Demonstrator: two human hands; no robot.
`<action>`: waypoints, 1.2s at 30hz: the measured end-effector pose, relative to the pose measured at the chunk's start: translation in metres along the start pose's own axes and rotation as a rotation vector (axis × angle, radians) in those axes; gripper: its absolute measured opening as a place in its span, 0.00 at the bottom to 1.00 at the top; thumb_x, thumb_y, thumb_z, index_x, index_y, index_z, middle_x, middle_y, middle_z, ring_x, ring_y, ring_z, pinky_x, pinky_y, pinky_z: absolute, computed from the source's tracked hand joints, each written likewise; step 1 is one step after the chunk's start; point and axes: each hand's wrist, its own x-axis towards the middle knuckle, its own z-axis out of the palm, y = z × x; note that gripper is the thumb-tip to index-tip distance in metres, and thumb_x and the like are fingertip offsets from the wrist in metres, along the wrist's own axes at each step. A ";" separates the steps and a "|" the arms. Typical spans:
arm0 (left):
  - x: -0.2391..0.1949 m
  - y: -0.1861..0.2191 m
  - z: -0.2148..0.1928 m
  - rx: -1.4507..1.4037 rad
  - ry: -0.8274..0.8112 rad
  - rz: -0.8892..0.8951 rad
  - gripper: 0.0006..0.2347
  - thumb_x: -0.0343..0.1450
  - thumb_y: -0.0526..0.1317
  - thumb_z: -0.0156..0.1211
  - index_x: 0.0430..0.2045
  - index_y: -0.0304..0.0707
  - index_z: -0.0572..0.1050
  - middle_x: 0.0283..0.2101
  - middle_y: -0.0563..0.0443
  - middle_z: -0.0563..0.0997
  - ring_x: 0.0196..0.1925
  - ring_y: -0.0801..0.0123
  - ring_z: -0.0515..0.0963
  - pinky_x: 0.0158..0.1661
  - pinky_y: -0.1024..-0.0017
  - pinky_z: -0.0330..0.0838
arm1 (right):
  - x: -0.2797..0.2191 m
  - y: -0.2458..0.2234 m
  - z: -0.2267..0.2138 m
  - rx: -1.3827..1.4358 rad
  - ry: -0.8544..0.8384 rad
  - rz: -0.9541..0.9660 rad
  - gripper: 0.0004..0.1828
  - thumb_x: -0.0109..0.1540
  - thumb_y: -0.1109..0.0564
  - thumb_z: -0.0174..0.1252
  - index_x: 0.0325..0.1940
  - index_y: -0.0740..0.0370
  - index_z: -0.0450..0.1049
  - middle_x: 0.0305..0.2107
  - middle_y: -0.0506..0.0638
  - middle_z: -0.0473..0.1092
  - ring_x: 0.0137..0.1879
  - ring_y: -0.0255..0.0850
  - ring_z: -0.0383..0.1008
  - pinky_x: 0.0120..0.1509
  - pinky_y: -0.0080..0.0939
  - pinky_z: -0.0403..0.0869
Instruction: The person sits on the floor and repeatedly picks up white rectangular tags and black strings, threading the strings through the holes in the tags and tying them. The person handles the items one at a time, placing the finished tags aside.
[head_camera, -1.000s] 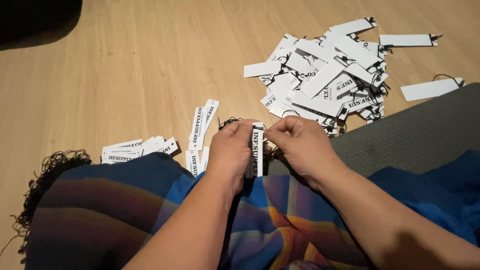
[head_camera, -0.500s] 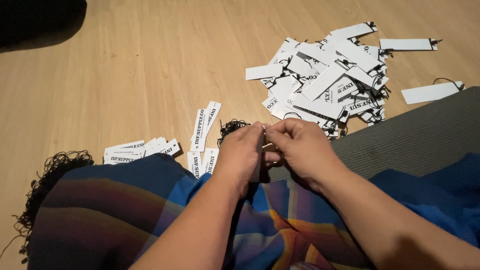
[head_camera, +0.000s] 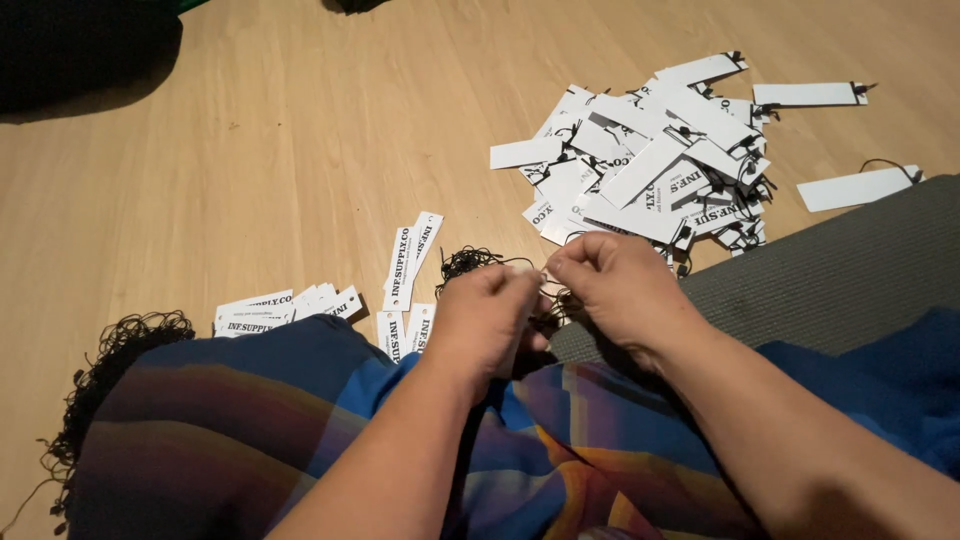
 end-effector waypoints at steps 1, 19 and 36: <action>-0.005 0.003 0.000 0.000 0.001 0.001 0.11 0.69 0.43 0.66 0.36 0.35 0.84 0.28 0.39 0.86 0.18 0.57 0.85 0.19 0.66 0.81 | 0.003 0.000 -0.002 0.000 -0.001 -0.001 0.07 0.61 0.55 0.65 0.37 0.59 0.85 0.15 0.45 0.66 0.26 0.35 0.63 0.33 0.34 0.61; 0.000 0.022 -0.020 -0.479 0.210 -0.006 0.19 0.77 0.39 0.51 0.61 0.24 0.67 0.50 0.37 0.84 0.41 0.52 0.88 0.38 0.58 0.85 | -0.016 -0.008 0.019 -0.335 -0.335 0.003 0.11 0.58 0.47 0.66 0.37 0.53 0.87 0.21 0.49 0.79 0.34 0.44 0.81 0.43 0.43 0.74; 0.014 0.045 -0.077 1.339 0.132 -0.248 0.18 0.70 0.39 0.54 0.53 0.41 0.81 0.56 0.47 0.84 0.64 0.53 0.79 0.62 0.50 0.72 | 0.018 0.026 -0.026 -0.632 0.135 -0.119 0.25 0.61 0.46 0.66 0.62 0.53 0.79 0.33 0.56 0.81 0.52 0.64 0.79 0.58 0.66 0.73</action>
